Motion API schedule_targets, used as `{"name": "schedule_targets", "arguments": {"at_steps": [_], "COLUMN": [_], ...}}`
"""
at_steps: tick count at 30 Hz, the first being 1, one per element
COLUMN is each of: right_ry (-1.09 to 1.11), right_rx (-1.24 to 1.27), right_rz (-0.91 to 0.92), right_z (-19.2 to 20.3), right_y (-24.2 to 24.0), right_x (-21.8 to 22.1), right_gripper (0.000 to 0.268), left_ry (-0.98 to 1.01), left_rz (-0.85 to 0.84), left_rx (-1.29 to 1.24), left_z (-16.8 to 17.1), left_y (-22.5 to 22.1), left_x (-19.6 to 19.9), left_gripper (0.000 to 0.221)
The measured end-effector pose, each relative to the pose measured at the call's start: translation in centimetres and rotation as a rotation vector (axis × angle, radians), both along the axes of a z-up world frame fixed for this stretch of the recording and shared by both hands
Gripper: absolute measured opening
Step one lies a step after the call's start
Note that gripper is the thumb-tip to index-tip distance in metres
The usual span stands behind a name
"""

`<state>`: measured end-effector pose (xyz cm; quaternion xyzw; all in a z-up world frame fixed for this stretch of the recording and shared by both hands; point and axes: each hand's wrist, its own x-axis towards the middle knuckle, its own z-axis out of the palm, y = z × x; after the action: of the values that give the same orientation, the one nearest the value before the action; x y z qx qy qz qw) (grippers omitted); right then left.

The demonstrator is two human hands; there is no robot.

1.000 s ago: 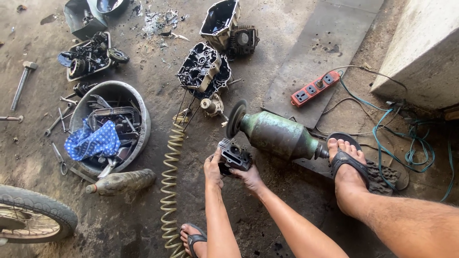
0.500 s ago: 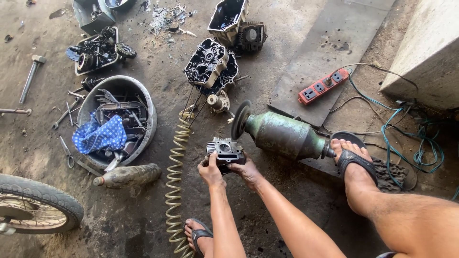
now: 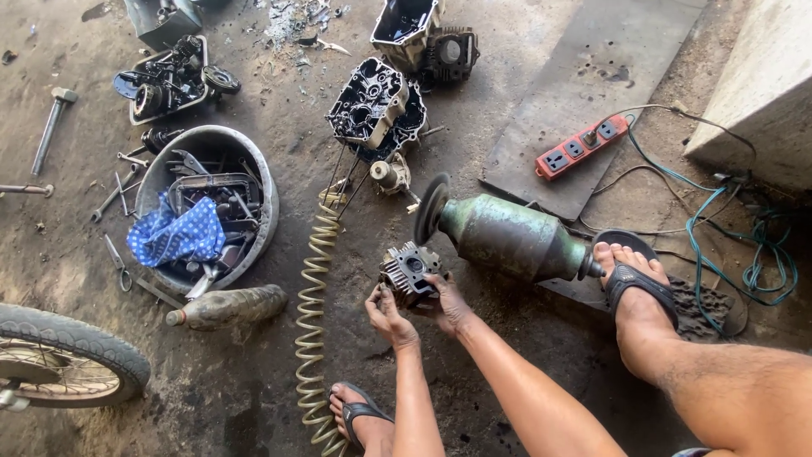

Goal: Using a bench grinder to resurface or clean the mating surface of a motorcycle cylinder head.

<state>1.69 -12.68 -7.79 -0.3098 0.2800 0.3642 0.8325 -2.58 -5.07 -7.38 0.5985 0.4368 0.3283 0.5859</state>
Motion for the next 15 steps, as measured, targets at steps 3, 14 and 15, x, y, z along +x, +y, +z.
{"name": "schedule_targets", "arguments": {"at_steps": [3,14,15], "right_ry": [-0.041,-0.109,-0.107], "right_rx": [-0.032,-0.184,-0.278], "right_rz": [0.052,0.172,0.123], "right_z": [1.7,-2.6,-5.8], "right_y": [-1.7,-0.1,0.6], "right_x": [1.2,1.7,1.6], "right_gripper": [0.041,0.047,0.039], "left_ry": [0.114,-0.16,-0.212], "left_rz": [0.015,-0.181,-0.19], "left_rx": [-0.293,-0.994,-0.945], "left_z": [-0.1,3.7,3.6], "left_y": [2.5,2.4,2.4], "left_x": [-0.4,1.2,1.3], "left_gripper": [0.054,0.043,0.032]}}
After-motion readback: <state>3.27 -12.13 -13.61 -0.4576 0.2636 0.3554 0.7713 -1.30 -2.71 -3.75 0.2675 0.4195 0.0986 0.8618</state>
